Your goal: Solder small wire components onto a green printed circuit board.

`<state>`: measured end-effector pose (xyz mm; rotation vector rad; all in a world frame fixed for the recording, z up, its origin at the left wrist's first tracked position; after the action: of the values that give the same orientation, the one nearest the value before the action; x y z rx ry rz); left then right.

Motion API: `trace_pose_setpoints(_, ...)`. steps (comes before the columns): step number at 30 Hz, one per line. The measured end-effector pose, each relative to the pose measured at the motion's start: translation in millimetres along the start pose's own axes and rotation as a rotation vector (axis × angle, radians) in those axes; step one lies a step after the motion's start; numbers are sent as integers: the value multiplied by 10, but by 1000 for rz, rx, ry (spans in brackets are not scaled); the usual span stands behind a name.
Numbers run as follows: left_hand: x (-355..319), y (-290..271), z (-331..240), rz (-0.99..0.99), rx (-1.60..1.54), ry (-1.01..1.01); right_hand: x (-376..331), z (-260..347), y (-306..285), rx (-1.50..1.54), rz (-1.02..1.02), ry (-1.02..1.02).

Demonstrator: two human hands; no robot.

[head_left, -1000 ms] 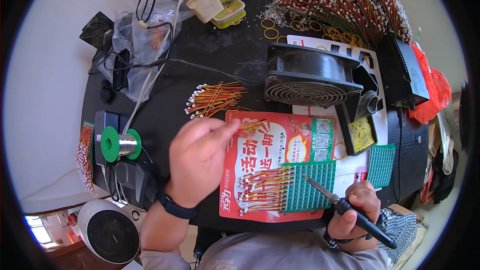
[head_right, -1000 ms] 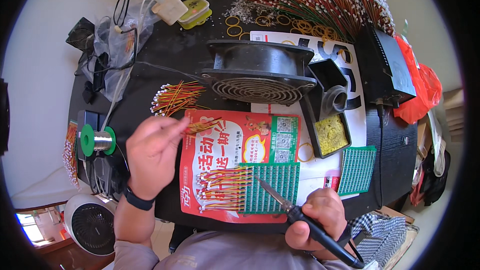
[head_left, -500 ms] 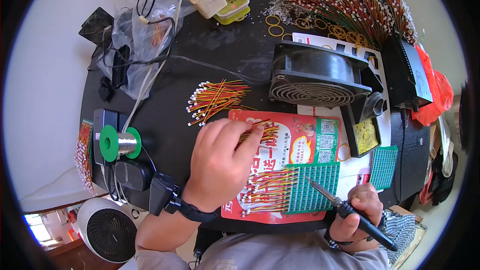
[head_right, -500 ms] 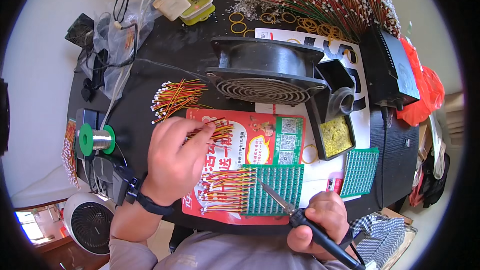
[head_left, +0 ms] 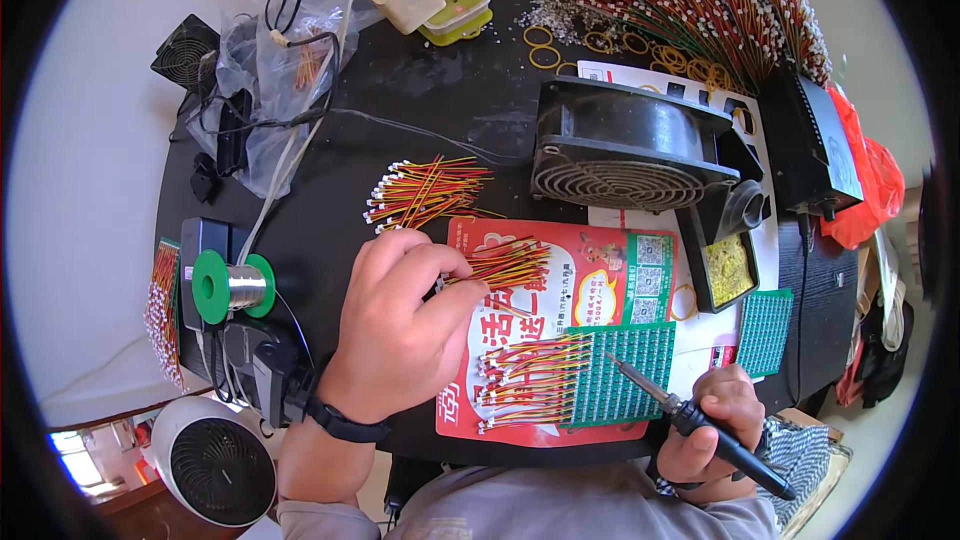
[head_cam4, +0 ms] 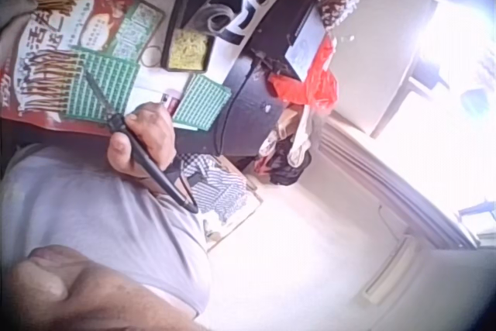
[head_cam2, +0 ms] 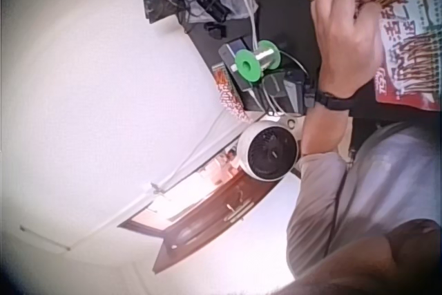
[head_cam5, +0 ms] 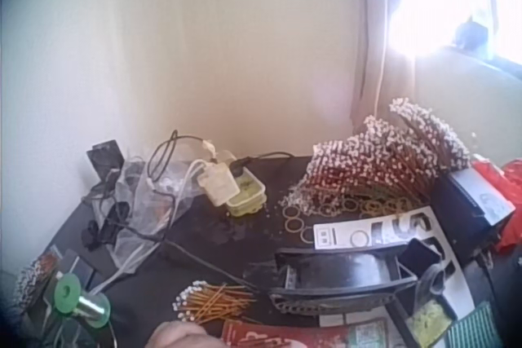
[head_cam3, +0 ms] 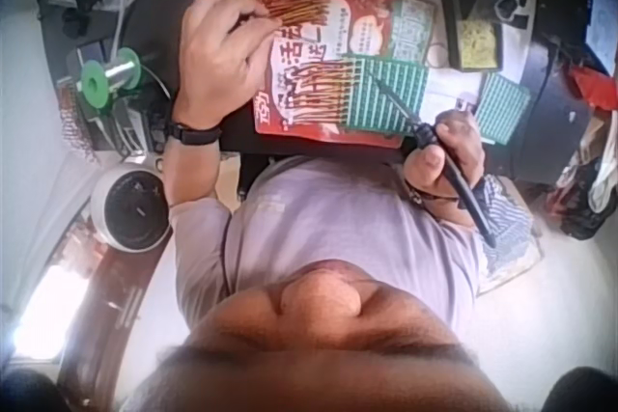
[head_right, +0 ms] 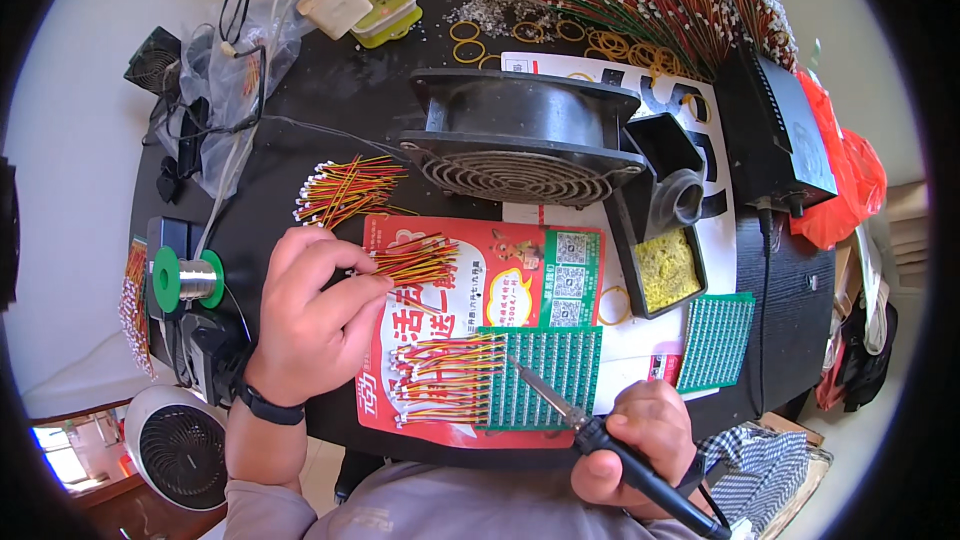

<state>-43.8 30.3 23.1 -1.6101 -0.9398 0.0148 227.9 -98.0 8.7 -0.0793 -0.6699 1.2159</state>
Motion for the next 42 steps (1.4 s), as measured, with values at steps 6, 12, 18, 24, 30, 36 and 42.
trace_pose_setpoints(6,14,1,-18,41,40,20,-14,-10,10,14,-3,-9)
trace_pose_setpoints(12,46,46,-30,-78,-11,-13,-3,-19,-20,26,28,-13)
trace_pose_setpoints(18,70,-83,-260,-277,-415,-405,-1,-10,-50,24,44,-3)
trace_pose_setpoints(24,106,-225,-484,-163,-644,-418,-1,-11,-47,42,22,13)
trace_pose_setpoints(30,81,-142,-620,-23,-933,-639,4,-8,-61,42,30,7)
trace_pose_setpoints(36,100,118,-601,-136,-530,-298,9,-20,-30,48,28,5)
trace_pose_setpoints(42,-84,272,-705,-21,-360,95,4,10,17,7,-15,15)
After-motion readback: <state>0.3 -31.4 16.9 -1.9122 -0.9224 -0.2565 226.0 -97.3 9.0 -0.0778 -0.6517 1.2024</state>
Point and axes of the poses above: each hand's wrist, its own x-axis towards the middle knuckle, its own y-axis out of the palm, z = x × y, the point moved 1 cm from there along x, towards the middle knuckle, and after that the axes turned 14 degrees about y, right-handed, at the moved point
